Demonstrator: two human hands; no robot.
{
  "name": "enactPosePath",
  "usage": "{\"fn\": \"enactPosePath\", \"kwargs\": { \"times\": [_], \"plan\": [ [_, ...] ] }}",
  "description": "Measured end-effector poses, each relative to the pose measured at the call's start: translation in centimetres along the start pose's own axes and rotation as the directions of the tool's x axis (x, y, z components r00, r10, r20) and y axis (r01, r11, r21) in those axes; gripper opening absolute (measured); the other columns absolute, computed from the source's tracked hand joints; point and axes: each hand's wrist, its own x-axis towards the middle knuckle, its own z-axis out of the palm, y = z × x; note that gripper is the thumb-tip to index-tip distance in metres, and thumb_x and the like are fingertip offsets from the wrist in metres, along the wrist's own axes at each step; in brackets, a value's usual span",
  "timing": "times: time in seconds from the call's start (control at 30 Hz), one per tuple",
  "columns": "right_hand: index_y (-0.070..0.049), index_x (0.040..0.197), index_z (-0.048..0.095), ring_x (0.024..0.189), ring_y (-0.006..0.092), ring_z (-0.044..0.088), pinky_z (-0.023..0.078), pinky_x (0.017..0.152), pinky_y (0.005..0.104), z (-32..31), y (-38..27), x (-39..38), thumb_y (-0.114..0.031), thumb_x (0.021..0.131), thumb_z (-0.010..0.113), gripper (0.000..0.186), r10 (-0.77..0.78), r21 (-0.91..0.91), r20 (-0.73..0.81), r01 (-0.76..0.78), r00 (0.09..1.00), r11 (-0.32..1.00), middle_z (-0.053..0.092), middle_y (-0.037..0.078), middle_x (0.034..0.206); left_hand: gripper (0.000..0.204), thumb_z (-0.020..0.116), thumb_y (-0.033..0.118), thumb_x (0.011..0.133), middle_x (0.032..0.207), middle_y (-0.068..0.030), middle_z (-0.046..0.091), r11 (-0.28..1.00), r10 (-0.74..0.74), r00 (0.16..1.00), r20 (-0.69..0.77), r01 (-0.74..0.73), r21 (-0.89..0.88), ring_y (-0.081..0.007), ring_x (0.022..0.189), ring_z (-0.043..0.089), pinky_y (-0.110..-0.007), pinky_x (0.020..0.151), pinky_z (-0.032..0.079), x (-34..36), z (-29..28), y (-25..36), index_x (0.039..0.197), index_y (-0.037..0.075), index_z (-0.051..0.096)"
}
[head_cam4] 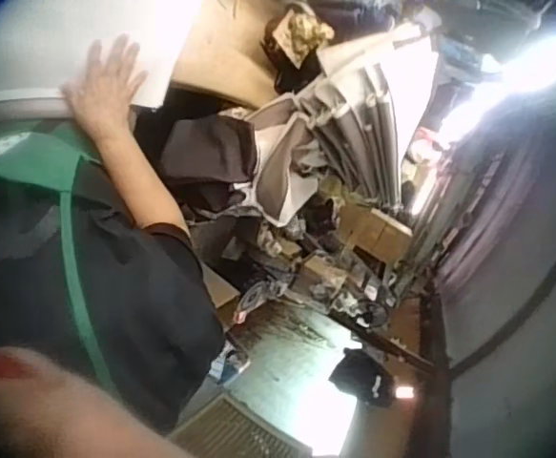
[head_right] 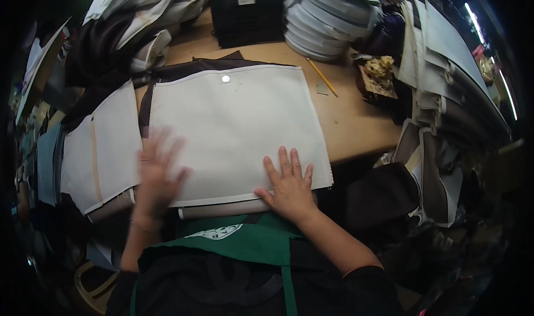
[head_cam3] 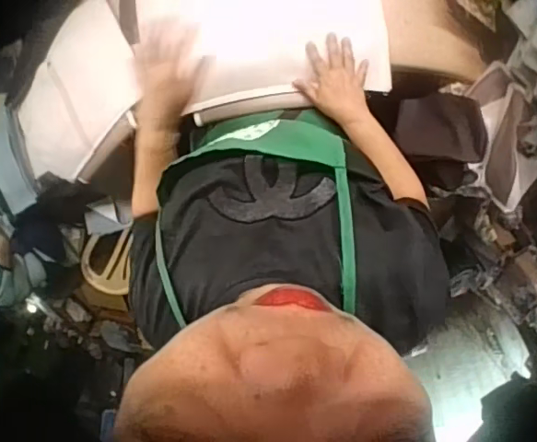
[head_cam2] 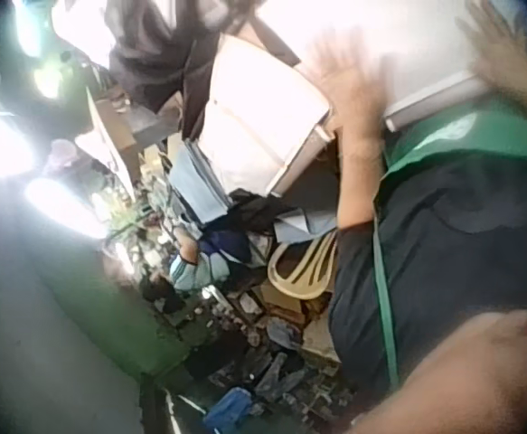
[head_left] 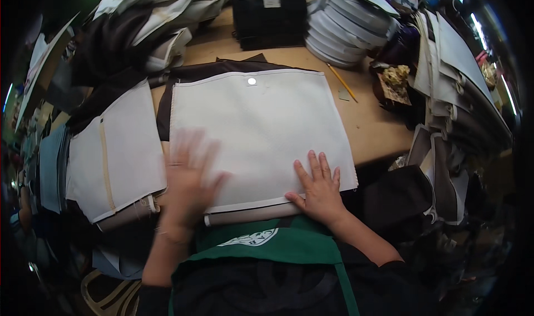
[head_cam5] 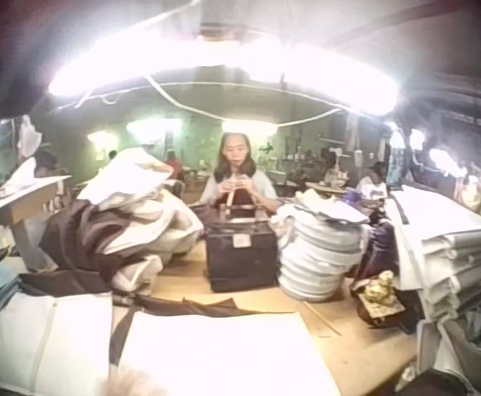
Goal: The person trims excess thread from the edges of white and brown leather bag components using snips and marks points for hardware or assembly with a pencil.
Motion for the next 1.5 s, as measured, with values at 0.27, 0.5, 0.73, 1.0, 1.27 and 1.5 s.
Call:
{"fn": "enactPosePath", "kwargs": {
  "times": [0.27, 0.5, 0.73, 1.0, 1.27, 1.5],
  "plan": [
    [-0.001, 0.098, 0.059, 0.089, 0.0320, 0.055, 0.045, 0.076, 0.0368, -2.7, 9.5, 13.2, -0.037, 0.069, 0.073, 0.048, 0.309, 0.333, -0.584, -0.126, 0.750, 0.935, 0.057, 0.018, 0.098, 0.055, 0.054, 0.041, 0.080, 0.138, -0.0030, 0.038, 0.838, 0.447, 0.894, -0.028, -0.407, 0.364, -0.0236, 0.129, 0.032, -0.047, 0.099, 0.026, -3.2, 10.2, 5.6, 0.132, 0.029, 0.041],
    [0.002, 0.081, 0.061, 0.075, 0.0265, 0.060, 0.048, 0.069, 0.0321, -0.6, 8.5, 14.9, -0.015, 0.065, 0.072, 0.026, 0.131, 0.837, 0.041, -0.105, 0.991, 0.536, 0.059, 0.014, 0.080, 0.032, 0.066, 0.023, 0.075, 0.096, -0.0059, 0.063, 0.941, 0.265, 0.957, 0.118, -0.230, -0.247, -0.0221, 0.085, 0.059, -0.033, 0.076, 0.043, -2.8, 3.9, 5.0, 0.103, 0.009, 0.062],
    [-0.002, 0.081, 0.053, 0.098, 0.0296, 0.057, 0.046, 0.083, 0.0347, -3.2, 3.4, 5.7, 0.011, 0.061, 0.055, 0.024, -0.296, 0.651, -0.452, 0.539, 0.841, 0.535, 0.061, 0.016, 0.101, 0.049, 0.063, 0.031, 0.079, 0.118, -0.0172, 0.050, 0.992, 0.108, 0.979, -0.173, -0.116, -0.041, -0.0337, 0.110, 0.047, -0.038, 0.093, 0.039, 16.5, 2.9, -6.0, 0.119, 0.005, 0.050],
    [-0.002, 0.084, 0.054, 0.100, 0.0358, 0.056, 0.045, 0.088, 0.0416, -1.9, 4.9, 3.6, 0.007, 0.055, 0.059, 0.031, -0.395, 0.525, -0.468, 0.608, 0.790, 0.595, 0.058, 0.018, 0.108, 0.066, 0.072, 0.035, 0.068, 0.111, -0.0176, 0.054, 0.992, 0.025, 0.820, 0.572, -0.090, 0.086, -0.0367, 0.099, 0.054, -0.040, 0.086, 0.044, 19.2, 6.6, -2.5, 0.123, 0.011, 0.044],
    [0.003, 0.130, 0.034, 0.102, 0.0269, 0.055, 0.043, 0.088, 0.0336, -1.3, 8.0, 4.0, -0.008, 0.077, 0.067, 0.063, 0.144, 0.866, -0.266, 0.171, 0.953, 0.470, 0.055, 0.018, 0.109, 0.016, 0.060, 0.009, 0.076, 0.081, -0.0218, 0.056, 0.977, 0.011, 0.948, -0.318, -0.078, -0.200, -0.0400, 0.080, 0.055, -0.043, 0.069, 0.044, 22.4, -2.5, -2.6, 0.087, 0.001, 0.052],
    [-0.004, 0.138, 0.022, 0.073, 0.0104, 0.054, 0.046, 0.070, 0.0237, -0.9, 8.4, 6.5, 0.002, 0.073, 0.065, 0.078, 0.251, 0.897, -0.068, -0.051, 0.966, 0.438, 0.056, 0.008, 0.085, 0.060, 0.068, 0.026, 0.076, 0.142, -0.0180, 0.024, 0.995, 0.093, 0.869, -0.485, -0.096, 0.020, -0.0424, 0.130, 0.022, -0.056, 0.096, 0.032, 19.9, 1.2, 2.7, 0.128, 0.009, 0.043]
  ]
}}
